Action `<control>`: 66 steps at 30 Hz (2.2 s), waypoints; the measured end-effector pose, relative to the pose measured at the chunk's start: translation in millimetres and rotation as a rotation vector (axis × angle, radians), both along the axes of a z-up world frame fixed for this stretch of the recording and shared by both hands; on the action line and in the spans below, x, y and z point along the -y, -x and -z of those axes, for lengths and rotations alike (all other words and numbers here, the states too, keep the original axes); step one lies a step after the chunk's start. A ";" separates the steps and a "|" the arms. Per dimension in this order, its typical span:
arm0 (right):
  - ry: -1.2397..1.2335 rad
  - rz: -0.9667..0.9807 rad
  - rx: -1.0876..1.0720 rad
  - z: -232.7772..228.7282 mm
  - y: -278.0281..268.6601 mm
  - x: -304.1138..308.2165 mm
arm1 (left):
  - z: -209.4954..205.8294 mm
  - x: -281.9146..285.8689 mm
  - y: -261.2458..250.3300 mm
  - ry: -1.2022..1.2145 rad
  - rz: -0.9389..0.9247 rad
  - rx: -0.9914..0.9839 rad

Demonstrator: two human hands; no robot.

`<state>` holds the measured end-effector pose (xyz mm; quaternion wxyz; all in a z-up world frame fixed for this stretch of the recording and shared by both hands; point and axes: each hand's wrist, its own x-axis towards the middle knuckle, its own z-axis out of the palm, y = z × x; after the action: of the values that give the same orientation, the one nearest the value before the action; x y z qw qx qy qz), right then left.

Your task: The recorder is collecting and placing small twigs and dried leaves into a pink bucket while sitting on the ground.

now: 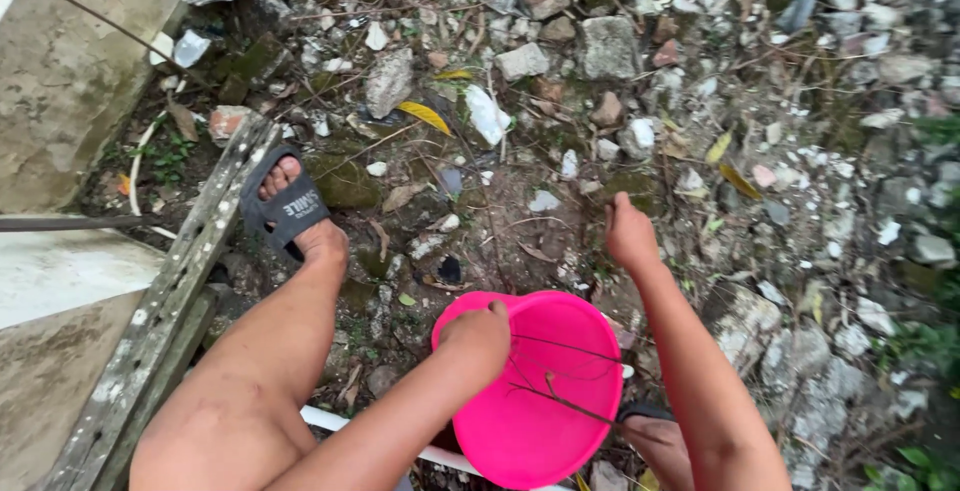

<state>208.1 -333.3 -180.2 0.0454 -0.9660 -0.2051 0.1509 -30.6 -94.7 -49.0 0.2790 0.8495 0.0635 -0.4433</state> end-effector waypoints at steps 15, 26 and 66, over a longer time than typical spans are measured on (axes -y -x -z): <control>-1.218 0.865 -0.628 -119.3 11.2 56.3 | 21.1 3.8 -4.6 -0.036 0.022 0.026; -1.409 0.776 -0.874 -193.9 190.3 18.8 | 23.7 0.4 -2.5 -0.062 0.056 0.092; -1.532 0.990 -0.102 -348.0 261.4 51.6 | 5.2 0.2 -14.0 -0.110 0.025 0.011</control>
<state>-53.3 -384.9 167.8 0.7428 -0.6414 0.1908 -0.0205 -16.7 -94.9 -54.2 0.2268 0.8667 0.0755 -0.4379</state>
